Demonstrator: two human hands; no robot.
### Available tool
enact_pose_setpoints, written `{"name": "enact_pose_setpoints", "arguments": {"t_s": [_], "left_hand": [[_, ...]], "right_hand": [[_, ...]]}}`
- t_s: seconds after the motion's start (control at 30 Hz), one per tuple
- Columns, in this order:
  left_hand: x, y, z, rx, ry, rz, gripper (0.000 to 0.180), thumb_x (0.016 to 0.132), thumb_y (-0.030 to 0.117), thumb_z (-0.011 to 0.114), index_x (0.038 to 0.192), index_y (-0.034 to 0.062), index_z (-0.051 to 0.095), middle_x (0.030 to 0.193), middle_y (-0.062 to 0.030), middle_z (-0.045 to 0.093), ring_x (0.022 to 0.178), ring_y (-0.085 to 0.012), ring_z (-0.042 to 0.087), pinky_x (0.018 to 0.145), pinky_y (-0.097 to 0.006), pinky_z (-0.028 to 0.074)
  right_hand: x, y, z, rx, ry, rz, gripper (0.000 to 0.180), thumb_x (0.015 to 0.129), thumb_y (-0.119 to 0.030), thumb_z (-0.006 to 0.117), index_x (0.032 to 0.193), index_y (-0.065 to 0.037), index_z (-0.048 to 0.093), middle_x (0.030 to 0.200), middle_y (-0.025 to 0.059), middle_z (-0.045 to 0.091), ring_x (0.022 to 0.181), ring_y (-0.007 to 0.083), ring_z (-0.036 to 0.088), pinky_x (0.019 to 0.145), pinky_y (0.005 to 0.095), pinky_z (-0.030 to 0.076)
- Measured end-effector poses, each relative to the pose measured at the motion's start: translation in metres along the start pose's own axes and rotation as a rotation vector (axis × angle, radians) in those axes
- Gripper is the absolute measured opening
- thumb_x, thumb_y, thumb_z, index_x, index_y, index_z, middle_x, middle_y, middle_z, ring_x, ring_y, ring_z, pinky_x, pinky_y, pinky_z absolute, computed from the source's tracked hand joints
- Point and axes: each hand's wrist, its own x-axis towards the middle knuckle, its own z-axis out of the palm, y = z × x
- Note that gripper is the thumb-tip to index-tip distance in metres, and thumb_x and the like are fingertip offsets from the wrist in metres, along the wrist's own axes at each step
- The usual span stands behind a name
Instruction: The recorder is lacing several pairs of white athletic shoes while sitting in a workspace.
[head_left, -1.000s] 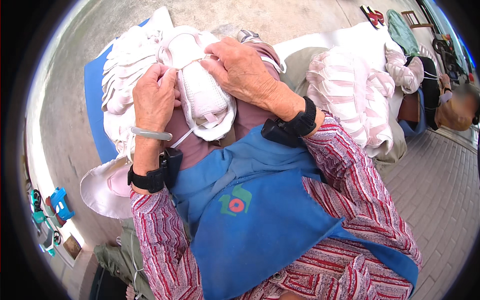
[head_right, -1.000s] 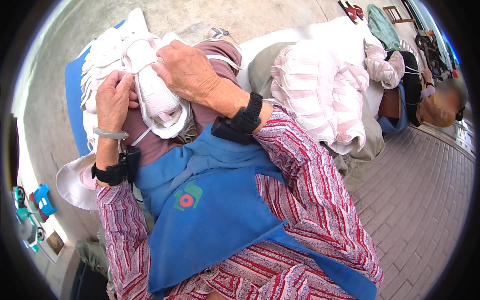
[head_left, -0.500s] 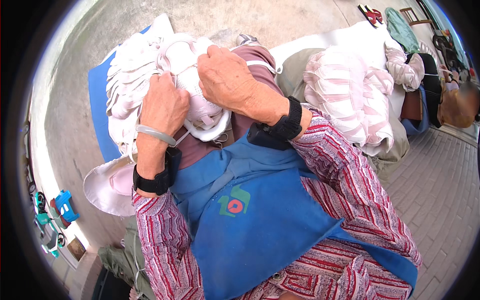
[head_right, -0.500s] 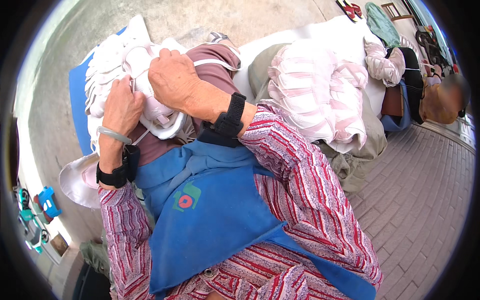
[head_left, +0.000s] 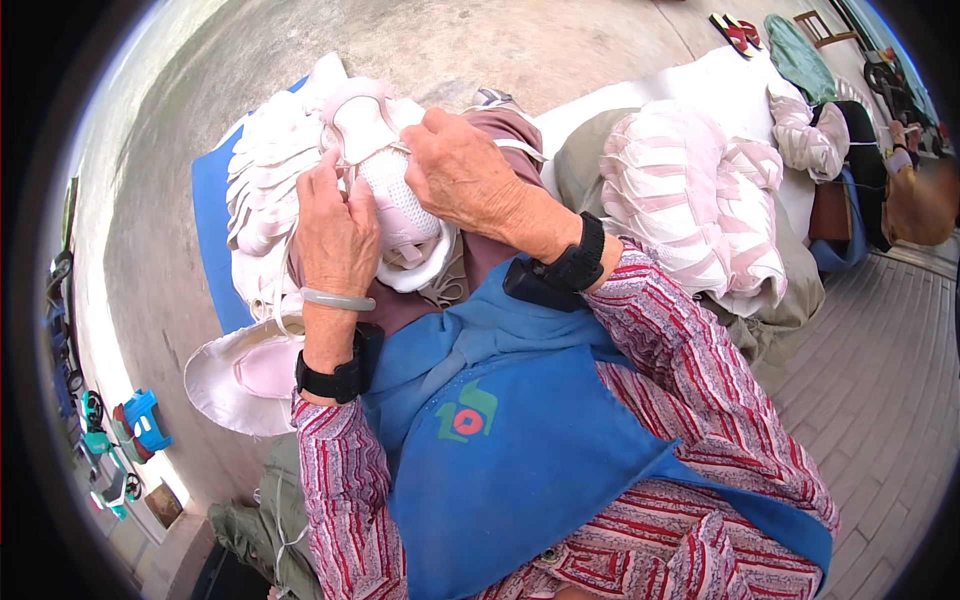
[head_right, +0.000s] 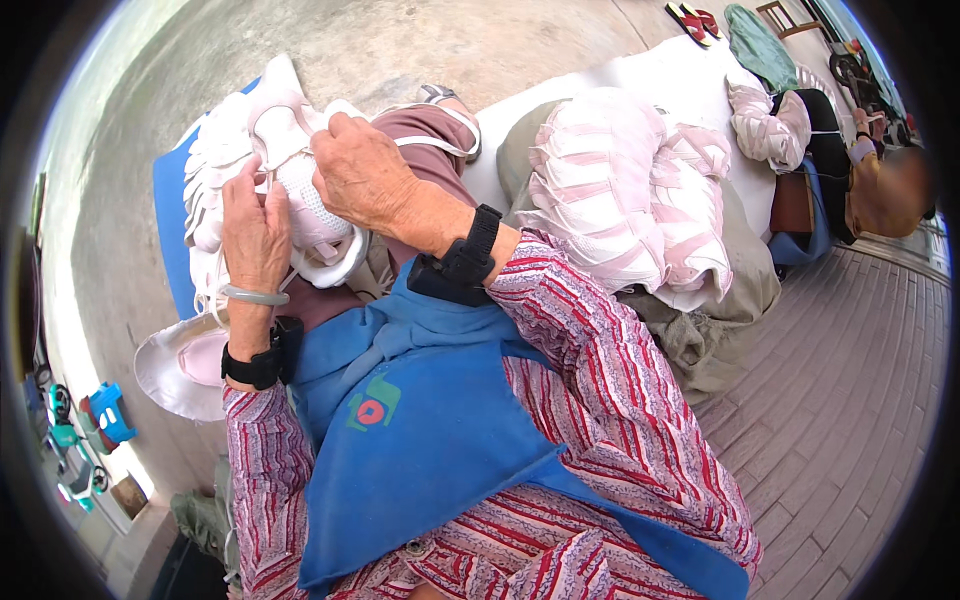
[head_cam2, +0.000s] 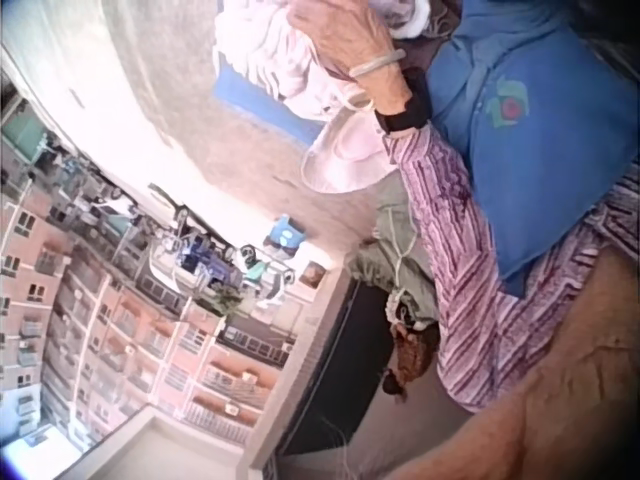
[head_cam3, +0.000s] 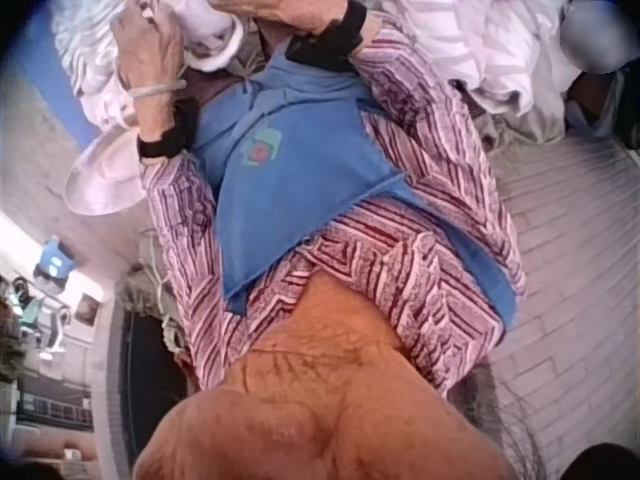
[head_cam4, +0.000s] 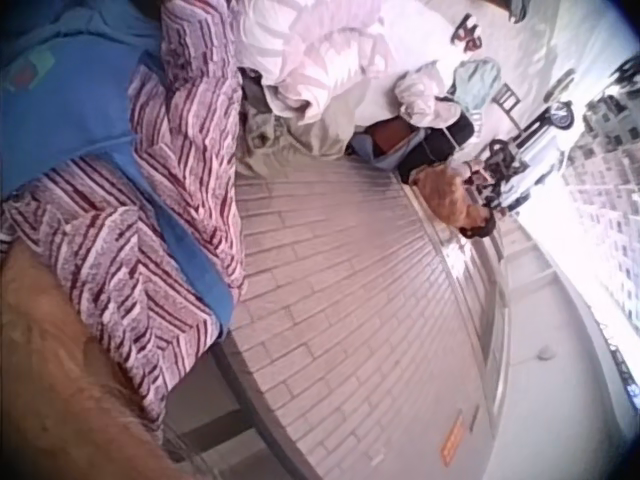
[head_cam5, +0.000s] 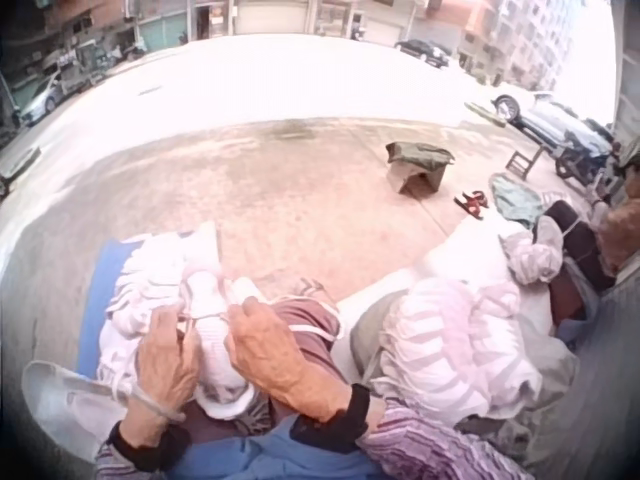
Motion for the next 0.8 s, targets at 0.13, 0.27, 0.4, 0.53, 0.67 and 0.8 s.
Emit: {"name": "enact_pose_setpoints", "arguments": {"t_s": [0.13, 0.27, 0.4, 0.53, 0.67, 0.8], "left_hand": [[-0.002, 0.008, 0.018, -0.287, 0.118, -0.063, 0.042, 0.082, 0.019, 0.067, 0.111, -0.0049, 0.049, 0.099, -0.02, 0.052, 0.092, -0.0333, 0.054, 0.082, -0.04, 0.045], [0.007, 0.004, 0.035, -0.22, 0.175, -0.075, 0.045, 0.08, 0.017, 0.071, 0.11, -0.0051, 0.046, 0.101, -0.0215, 0.05, 0.098, -0.0336, 0.051, 0.087, -0.04, 0.042], [0.011, -0.001, 0.042, -0.239, 0.201, -0.062, 0.045, 0.081, 0.019, 0.07, 0.11, -0.0048, 0.045, 0.101, -0.0208, 0.051, 0.097, -0.0326, 0.052, 0.085, -0.04, 0.042], [0.0, -0.006, 0.031, -0.392, 0.192, -0.123, 0.045, 0.083, 0.017, 0.067, 0.114, -0.0057, 0.045, 0.103, -0.0204, 0.052, 0.094, -0.0309, 0.054, 0.084, -0.038, 0.044], [-0.006, -0.011, 0.028, -0.426, 0.119, -0.188, 0.042, 0.085, 0.012, 0.063, 0.12, -0.0054, 0.046, 0.105, -0.0204, 0.053, 0.093, -0.0311, 0.056, 0.084, -0.038, 0.046], [0.001, -0.018, 0.026, -0.151, 0.181, 0.031, 0.035, 0.087, 0.006, 0.054, 0.119, -0.0051, 0.048, 0.106, -0.0252, 0.054, 0.097, -0.039, 0.056, 0.084, -0.043, 0.046]], "right_hand": [[-0.004, 0.011, 0.007, 0.01, 0.004, -0.068, 0.015, 0.076, -0.007, 0.056, 0.086, 0.003, 0.056, 0.082, 0.0171, 0.053, 0.08, 0.0321, 0.054, 0.072, 0.0377, 0.048], [0.005, 0.02, 0.005, 0.114, -0.021, -0.107, 0.02, 0.076, -0.008, 0.055, 0.093, 0.003, 0.058, 0.084, 0.0165, 0.054, 0.082, 0.0318, 0.055, 0.073, 0.0375, 0.048], [0.007, 0.016, 0.0, 0.124, 0.013, -0.131, 0.013, 0.076, -0.01, 0.058, 0.082, 0.001, 0.056, 0.083, 0.0171, 0.054, 0.08, 0.0336, 0.058, 0.069, 0.0403, 0.05], [0.001, 0.001, 0.001, 0.103, 0.103, -0.032, 0.023, 0.078, -0.006, 0.058, 0.1, -0.002, 0.057, 0.086, 0.0158, 0.056, 0.082, 0.0326, 0.059, 0.07, 0.0396, 0.049], [0.005, 0.004, -0.007, 0.001, 0.098, -0.136, 0.023, 0.077, -0.006, 0.058, 0.1, -0.008, 0.06, 0.08, 0.0094, 0.058, 0.07, 0.0298, 0.061, 0.058, 0.037, 0.049], [0.012, -0.002, -0.007, -0.265, 0.022, -0.238, 0.021, 0.075, -0.01, 0.058, 0.095, -0.012, 0.062, 0.079, 0.0061, 0.059, 0.07, 0.0245, 0.062, 0.059, 0.0356, 0.046]]}}
